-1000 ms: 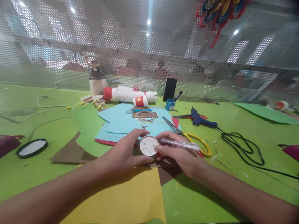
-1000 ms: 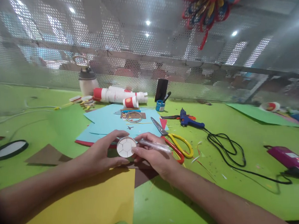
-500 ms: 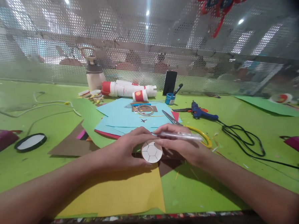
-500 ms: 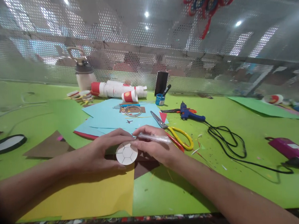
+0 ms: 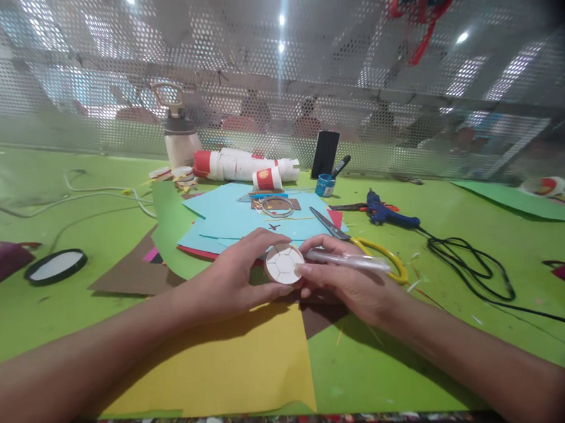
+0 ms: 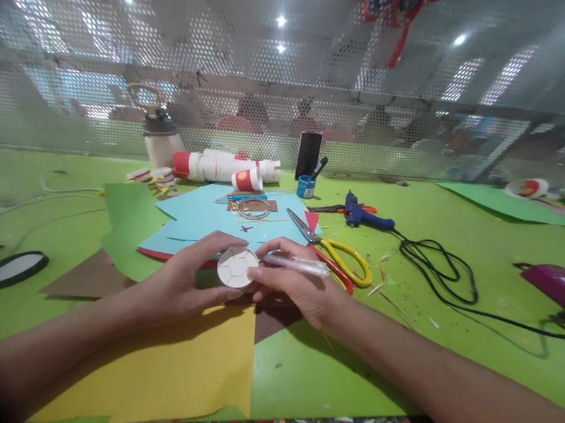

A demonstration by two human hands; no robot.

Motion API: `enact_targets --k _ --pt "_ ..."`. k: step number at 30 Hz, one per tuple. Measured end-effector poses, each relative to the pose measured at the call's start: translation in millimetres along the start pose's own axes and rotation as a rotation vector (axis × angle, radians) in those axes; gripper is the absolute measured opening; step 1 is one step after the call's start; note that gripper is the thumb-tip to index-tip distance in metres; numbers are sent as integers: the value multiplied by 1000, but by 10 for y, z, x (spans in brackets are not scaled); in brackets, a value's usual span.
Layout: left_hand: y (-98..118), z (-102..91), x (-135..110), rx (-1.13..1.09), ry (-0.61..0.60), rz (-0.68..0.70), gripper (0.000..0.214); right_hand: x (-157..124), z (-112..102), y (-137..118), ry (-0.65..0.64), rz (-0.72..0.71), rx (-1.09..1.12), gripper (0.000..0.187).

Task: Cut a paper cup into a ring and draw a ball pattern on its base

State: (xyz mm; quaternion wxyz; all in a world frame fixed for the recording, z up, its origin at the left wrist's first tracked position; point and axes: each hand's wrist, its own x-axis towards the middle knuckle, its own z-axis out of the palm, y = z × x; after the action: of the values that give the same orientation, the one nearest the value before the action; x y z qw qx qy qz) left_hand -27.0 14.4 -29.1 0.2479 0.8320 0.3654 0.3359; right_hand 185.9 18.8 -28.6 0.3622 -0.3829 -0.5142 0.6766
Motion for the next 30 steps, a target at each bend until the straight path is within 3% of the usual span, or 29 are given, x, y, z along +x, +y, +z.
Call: enact_targets --k 5,11,15,20,24,30 --pt "41 -44 -2 16 -50 10 46 1 19 12 14 -24 -43 37" --pt "42 -49 5 55 -38 -90 45 25 28 38 3 -26 -64 33" --pt "59 -60 10 74 -102 -139 32 32 -13 -34 52 -101 -197 27" --pt "3 -91 30 91 -186 -122 39 53 -142 -149 122 -164 -243 32" --pt "-27 -105 53 79 -219 -89 36 71 -191 -149 37 -65 -167 41" --pt "-43 -98 46 87 -225 -147 57 83 -254 -132 -131 -48 -224 24"
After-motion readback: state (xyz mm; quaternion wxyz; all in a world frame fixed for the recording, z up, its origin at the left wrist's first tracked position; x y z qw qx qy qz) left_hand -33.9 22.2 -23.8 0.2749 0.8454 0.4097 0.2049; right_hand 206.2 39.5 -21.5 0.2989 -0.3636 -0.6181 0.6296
